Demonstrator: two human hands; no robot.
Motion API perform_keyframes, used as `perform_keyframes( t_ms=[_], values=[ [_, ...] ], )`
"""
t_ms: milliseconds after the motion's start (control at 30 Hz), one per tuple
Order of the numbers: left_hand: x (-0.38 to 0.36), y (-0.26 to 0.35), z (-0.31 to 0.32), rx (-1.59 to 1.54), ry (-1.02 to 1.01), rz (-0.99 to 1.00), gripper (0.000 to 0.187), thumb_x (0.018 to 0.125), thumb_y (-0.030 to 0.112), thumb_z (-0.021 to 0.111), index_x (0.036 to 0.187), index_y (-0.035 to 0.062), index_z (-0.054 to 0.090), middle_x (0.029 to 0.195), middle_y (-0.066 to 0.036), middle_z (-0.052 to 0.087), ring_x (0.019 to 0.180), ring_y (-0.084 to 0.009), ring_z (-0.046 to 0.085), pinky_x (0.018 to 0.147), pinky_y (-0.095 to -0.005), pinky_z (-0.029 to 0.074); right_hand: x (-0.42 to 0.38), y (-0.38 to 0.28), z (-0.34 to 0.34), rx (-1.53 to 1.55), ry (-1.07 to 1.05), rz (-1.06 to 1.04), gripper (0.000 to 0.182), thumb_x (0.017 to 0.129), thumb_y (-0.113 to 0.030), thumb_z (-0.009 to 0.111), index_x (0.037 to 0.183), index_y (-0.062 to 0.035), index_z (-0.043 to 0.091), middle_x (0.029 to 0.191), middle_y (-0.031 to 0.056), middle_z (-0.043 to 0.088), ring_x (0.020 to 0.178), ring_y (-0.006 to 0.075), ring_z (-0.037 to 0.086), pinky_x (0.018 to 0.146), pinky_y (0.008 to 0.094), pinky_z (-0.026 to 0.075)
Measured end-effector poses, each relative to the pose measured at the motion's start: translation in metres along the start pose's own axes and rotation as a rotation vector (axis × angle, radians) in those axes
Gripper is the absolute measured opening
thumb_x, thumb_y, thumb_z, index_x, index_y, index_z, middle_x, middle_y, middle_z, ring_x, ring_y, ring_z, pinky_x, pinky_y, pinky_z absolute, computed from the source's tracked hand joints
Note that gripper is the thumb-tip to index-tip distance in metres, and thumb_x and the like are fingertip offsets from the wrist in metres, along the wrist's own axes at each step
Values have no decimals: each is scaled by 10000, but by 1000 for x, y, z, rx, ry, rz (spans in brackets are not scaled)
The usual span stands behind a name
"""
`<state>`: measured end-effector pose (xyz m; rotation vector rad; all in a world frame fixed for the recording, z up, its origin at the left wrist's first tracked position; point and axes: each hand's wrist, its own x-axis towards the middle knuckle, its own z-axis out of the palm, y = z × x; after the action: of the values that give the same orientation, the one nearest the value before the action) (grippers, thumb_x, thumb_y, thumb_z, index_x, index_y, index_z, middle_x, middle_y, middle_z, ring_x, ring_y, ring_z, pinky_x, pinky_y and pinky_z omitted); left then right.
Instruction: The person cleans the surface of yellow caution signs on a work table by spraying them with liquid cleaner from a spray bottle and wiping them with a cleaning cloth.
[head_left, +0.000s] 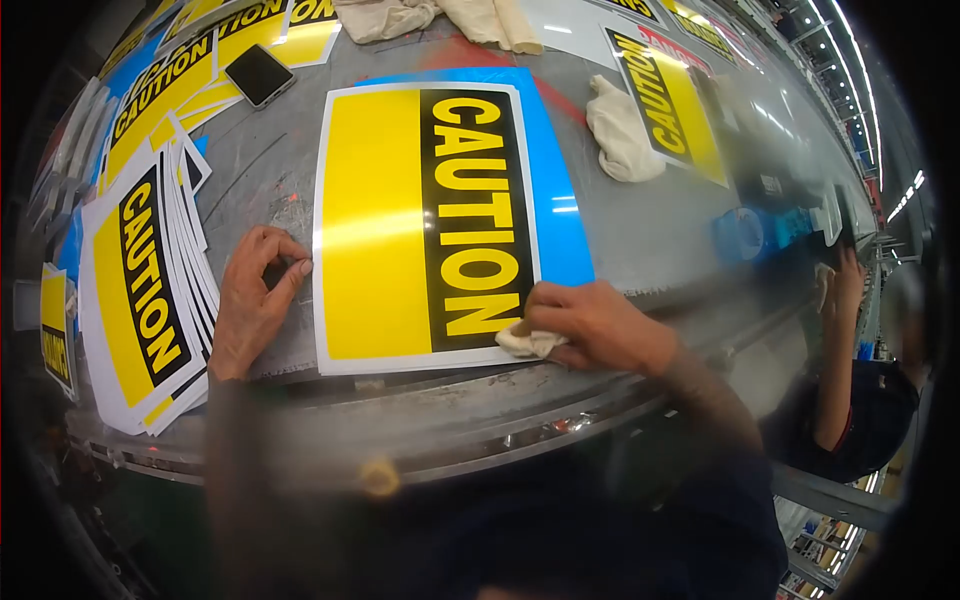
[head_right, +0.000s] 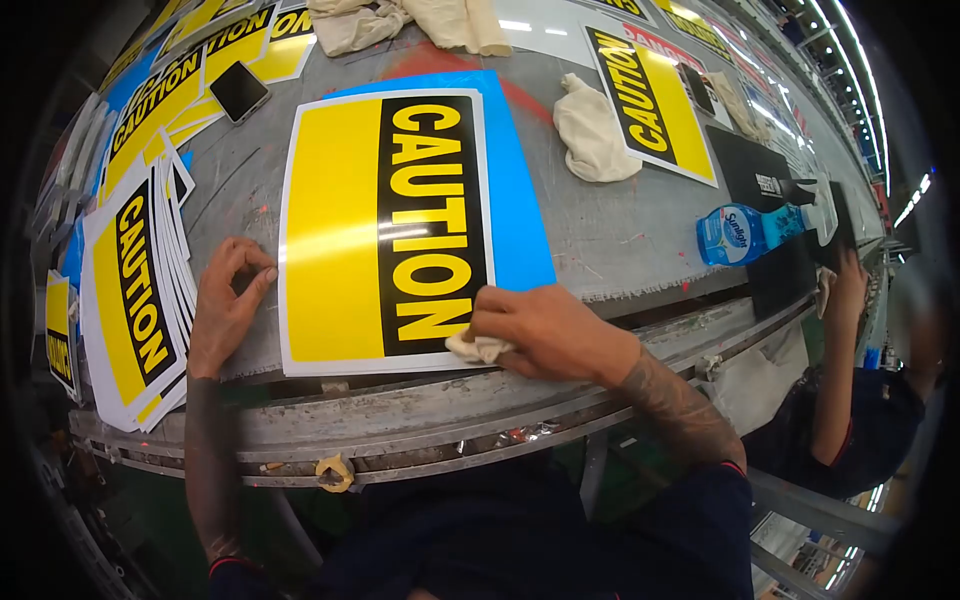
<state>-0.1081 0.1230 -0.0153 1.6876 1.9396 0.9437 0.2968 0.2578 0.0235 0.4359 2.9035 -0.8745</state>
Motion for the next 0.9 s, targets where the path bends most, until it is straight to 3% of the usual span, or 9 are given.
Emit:
perform_keyframes(
  t_ms=[100, 200, 300, 467, 500, 567, 733, 800, 900],
  values=[
    [-3, -2, 1, 17, 4, 10, 136, 958, 74, 795, 1020, 18, 689, 1059, -82, 652, 958, -249, 610, 864, -362, 493, 30, 26, -13, -74, 208, 128, 330, 869, -127, 841, 1151, -100, 672, 1173, 108, 669, 991, 392, 721, 818, 500, 571],
    [-1, 2, -1, 4, 5, 14, 133, 945, 56, 797, 1020, 21, 693, 1054, -90, 652, 954, -258, 616, 857, -368, 498, 94, 101, -41, -263, 627, 35, 297, 898, -154, 822, 1152, -76, 689, 1139, 146, 693, 1018, 446, 705, 843, 525, 568],
    [1, 1, -3, 5, 14, 42, 126, 932, 44, 798, 1006, 17, 701, 1055, -102, 649, 960, -266, 626, 859, -379, 507, 148, 154, -71, -311, 683, 112, 285, 940, -196, 786, 1180, -63, 709, 1191, 185, 719, 1031, 453, 704, 866, 541, 562],
    [0, 3, -6, -32, -15, 7, 114, 932, 49, 794, 995, 15, 706, 1048, -114, 633, 1004, -292, 626, 896, -390, 504, 171, 155, -68, -288, 859, 123, 287, 970, -197, 752, 1216, -56, 708, 1241, 217, 711, 1030, 467, 703, 890, 558, 566],
    [-1, 2, -7, -26, -17, 26, 107, 940, 46, 789, 989, 18, 698, 1055, -108, 628, 1017, -286, 623, 909, -386, 501, 160, 139, -60, -292, 759, 247, 356, 955, -186, 758, 1274, -43, 693, 1217, 231, 692, 1064, 468, 697, 898, 560, 572],
    [0, 0, -9, -26, -13, 45, 105, 946, 45, 784, 981, 19, 688, 1061, -105, 622, 1042, -288, 620, 934, -389, 495, 128, 100, -34, -244, 644, 241, 444, 887, -126, 802, 1288, -10, 650, 1229, 225, 663, 1096, 465, 687, 888, 542, 581],
    [0, 4, -8, -18, 9, 24, 121, 933, 64, 788, 975, 16, 685, 1065, -117, 627, 1069, -317, 622, 958, -415, 496, 68, -4, 7, -162, 242, 163, 465, 842, -132, 864, 1238, -55, 634, 1164, 173, 646, 898, 402, 739, 734, 473, 616],
    [0, 3, -6, -26, 15, 22, 127, 923, 69, 789, 978, 11, 690, 1066, -127, 640, 1073, -331, 627, 956, -429, 501, 83, 7, -2, -210, 299, 157, 444, 851, -149, 873, 1220, -85, 634, 1151, 148, 670, 826, 392, 754, 686, 446, 615],
    [1, 0, -9, -11, 2, 47, 121, 925, 73, 790, 983, 10, 704, 1065, -135, 656, 1076, -340, 638, 963, -431, 503, 142, 71, -22, -308, 625, 321, 381, 903, -134, 816, 1223, -68, 619, 1215, 174, 713, 939, 427, 762, 750, 539, 606]
  ],
)
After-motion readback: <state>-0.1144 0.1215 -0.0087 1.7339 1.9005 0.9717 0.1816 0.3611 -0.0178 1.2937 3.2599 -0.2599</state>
